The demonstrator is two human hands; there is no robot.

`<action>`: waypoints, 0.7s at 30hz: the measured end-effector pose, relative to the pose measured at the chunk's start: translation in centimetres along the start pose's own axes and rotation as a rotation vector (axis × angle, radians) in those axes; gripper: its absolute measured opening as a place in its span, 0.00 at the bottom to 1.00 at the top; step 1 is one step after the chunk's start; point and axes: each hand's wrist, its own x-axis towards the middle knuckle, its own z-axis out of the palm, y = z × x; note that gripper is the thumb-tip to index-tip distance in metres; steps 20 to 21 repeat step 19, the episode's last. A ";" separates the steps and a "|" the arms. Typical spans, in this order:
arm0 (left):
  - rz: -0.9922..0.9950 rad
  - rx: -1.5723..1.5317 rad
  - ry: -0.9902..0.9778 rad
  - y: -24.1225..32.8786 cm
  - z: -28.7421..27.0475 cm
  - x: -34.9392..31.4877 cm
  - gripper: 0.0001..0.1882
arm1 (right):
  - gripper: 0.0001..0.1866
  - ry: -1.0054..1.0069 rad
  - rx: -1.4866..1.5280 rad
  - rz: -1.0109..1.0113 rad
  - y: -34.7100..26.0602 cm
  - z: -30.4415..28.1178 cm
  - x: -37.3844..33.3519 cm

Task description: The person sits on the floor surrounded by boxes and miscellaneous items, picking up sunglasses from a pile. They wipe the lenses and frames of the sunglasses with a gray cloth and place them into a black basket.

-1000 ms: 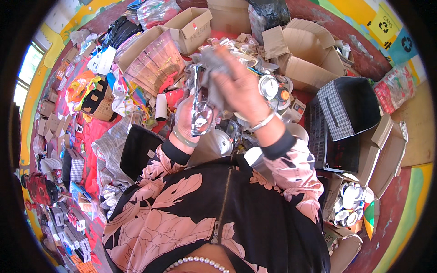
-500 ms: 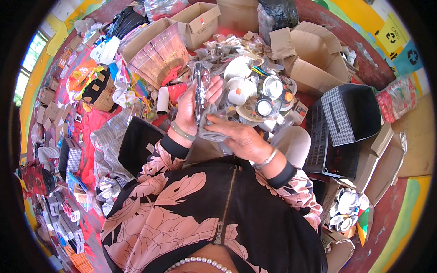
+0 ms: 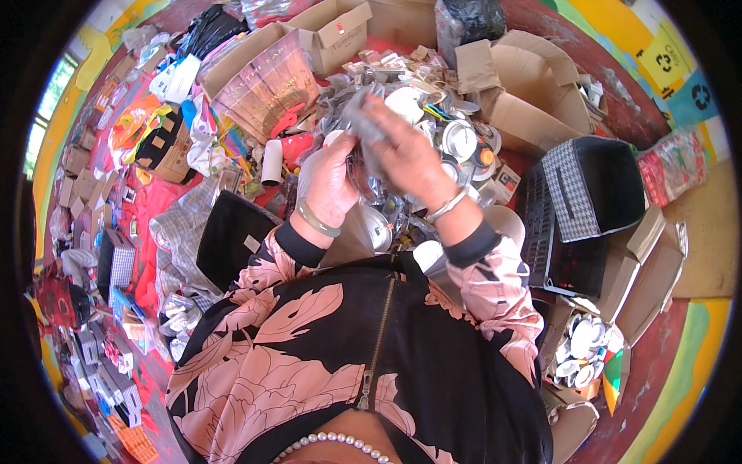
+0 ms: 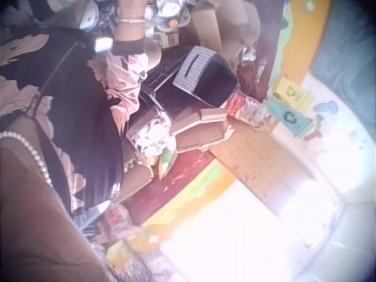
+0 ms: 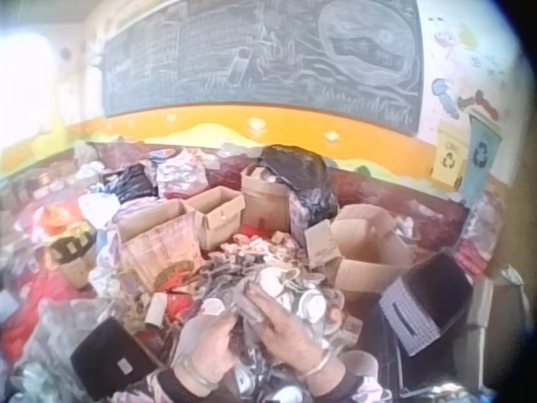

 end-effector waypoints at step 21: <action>0.527 0.495 0.905 21.5 -35.3 -19.7 0.29 | 0.24 0.075 0.687 0.754 5.9 2.9 -7.8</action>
